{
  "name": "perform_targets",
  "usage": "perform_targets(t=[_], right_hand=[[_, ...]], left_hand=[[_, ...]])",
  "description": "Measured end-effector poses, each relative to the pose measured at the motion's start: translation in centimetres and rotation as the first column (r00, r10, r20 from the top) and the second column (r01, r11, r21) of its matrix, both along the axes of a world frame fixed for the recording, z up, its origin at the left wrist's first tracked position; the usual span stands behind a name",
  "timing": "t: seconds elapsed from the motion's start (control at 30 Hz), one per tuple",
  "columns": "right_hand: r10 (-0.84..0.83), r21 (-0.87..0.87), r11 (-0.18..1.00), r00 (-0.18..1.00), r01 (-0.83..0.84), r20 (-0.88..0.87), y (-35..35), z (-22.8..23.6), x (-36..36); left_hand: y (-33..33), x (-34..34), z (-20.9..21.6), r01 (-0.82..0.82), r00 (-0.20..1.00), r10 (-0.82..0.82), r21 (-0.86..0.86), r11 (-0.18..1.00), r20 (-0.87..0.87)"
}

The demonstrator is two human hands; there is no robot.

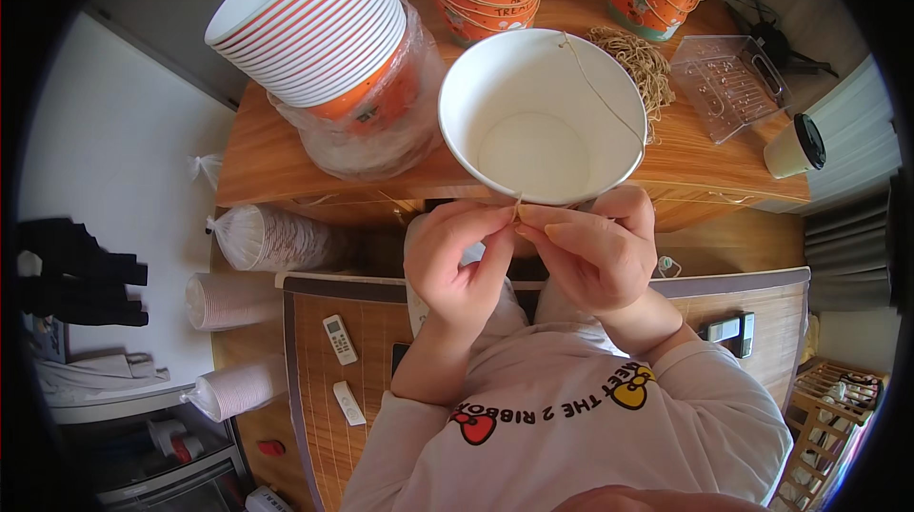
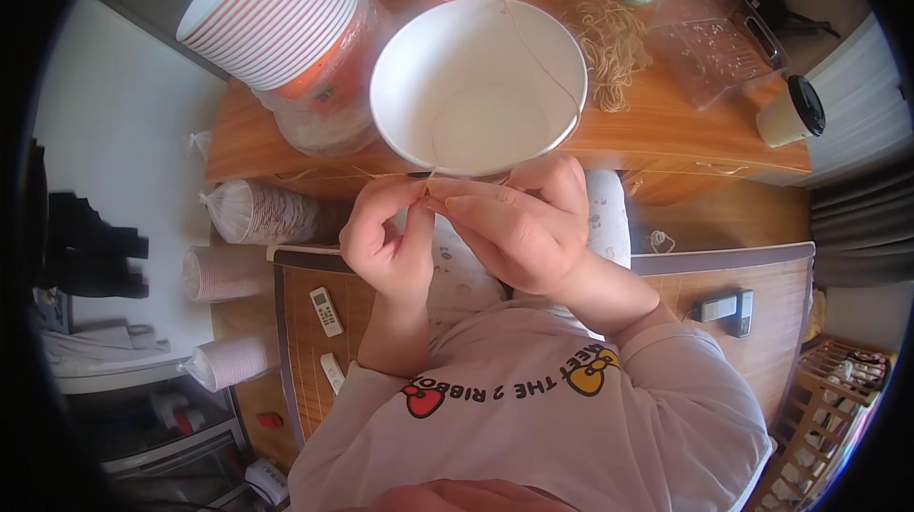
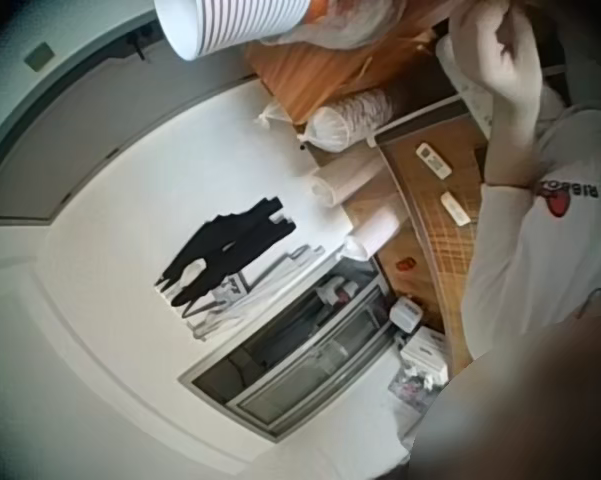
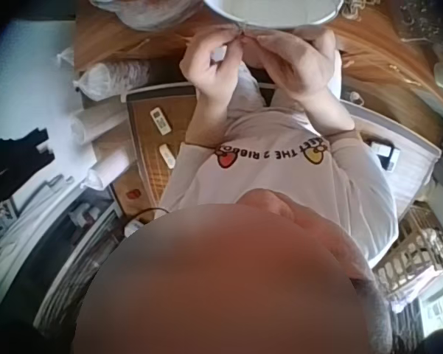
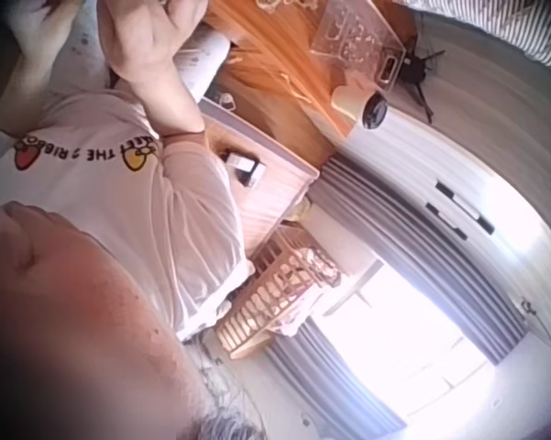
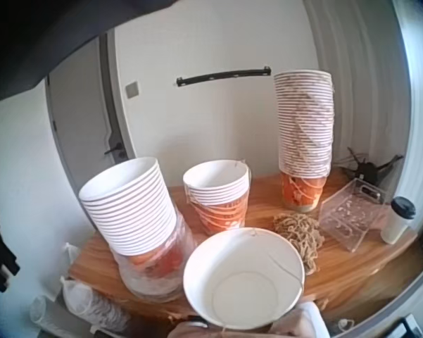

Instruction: Thread string through pre-drilled holes in paper buckets to create handles.

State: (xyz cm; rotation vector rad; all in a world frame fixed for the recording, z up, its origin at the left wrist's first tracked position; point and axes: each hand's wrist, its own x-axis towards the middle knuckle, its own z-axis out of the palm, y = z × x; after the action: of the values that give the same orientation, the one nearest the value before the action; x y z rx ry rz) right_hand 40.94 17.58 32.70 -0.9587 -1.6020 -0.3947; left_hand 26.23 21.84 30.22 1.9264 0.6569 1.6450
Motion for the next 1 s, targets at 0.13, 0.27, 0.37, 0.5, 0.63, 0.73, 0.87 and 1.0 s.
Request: perform_targets(t=[0.13, 0.27, 0.37, 0.5, 0.63, 0.73, 0.87, 1.0], right_hand=[[-0.026, 0.034, 0.999, 1.0, 0.025, 0.018, 0.13, -0.2, 0.05], [-0.037, 0.049, 0.998, 0.998, 0.034, 0.047, 0.28, -0.1, 0.27], [-0.044, 0.051, 0.998, 0.997, 0.041, 0.064, 0.38, -0.15, 0.31], [-0.038, 0.065, 0.997, 0.997, 0.033, 0.074, 0.54, 0.11, 0.45], [-0.033, -0.024, 0.999, 0.999, 0.033, 0.026, -0.14, 0.6, 0.56], [-0.019, 0.027, 0.999, 1.0, 0.019, 0.004, 0.18, 0.09, 0.62], [-0.045, 0.013, 0.999, 0.998, 0.045, 0.052, 0.32, 0.11, 0.67], [-0.053, 0.034, 0.998, 0.992, 0.049, 0.118, 0.52, 0.45, 0.43]], left_hand=[[0.3, 0.2, 0.57, -0.113, 0.989, 0.13, 0.204, 0.972, -0.072], [0.56, 0.42, 0.7, -0.127, 0.984, 0.155, 0.271, 0.954, -0.087], [0.58, 0.66, 0.71, -0.168, 0.982, 0.181, 0.217, 0.962, -0.044], [0.56, 0.8, 0.87, -0.148, 0.987, 0.155, 0.18, 0.973, -0.028], [0.68, 0.79, 0.47, -0.097, 0.995, 0.096, 0.024, 0.995, 0.031], [0.79, 0.9, 0.35, -0.083, 0.994, 0.082, 0.005, 0.997, 0.066], [0.69, 0.82, 0.46, -0.06, 0.995, 0.062, -0.036, 0.998, 0.072], [0.83, 0.71, 0.29, -0.049, 0.997, 0.048, 0.013, 0.999, 0.058]])
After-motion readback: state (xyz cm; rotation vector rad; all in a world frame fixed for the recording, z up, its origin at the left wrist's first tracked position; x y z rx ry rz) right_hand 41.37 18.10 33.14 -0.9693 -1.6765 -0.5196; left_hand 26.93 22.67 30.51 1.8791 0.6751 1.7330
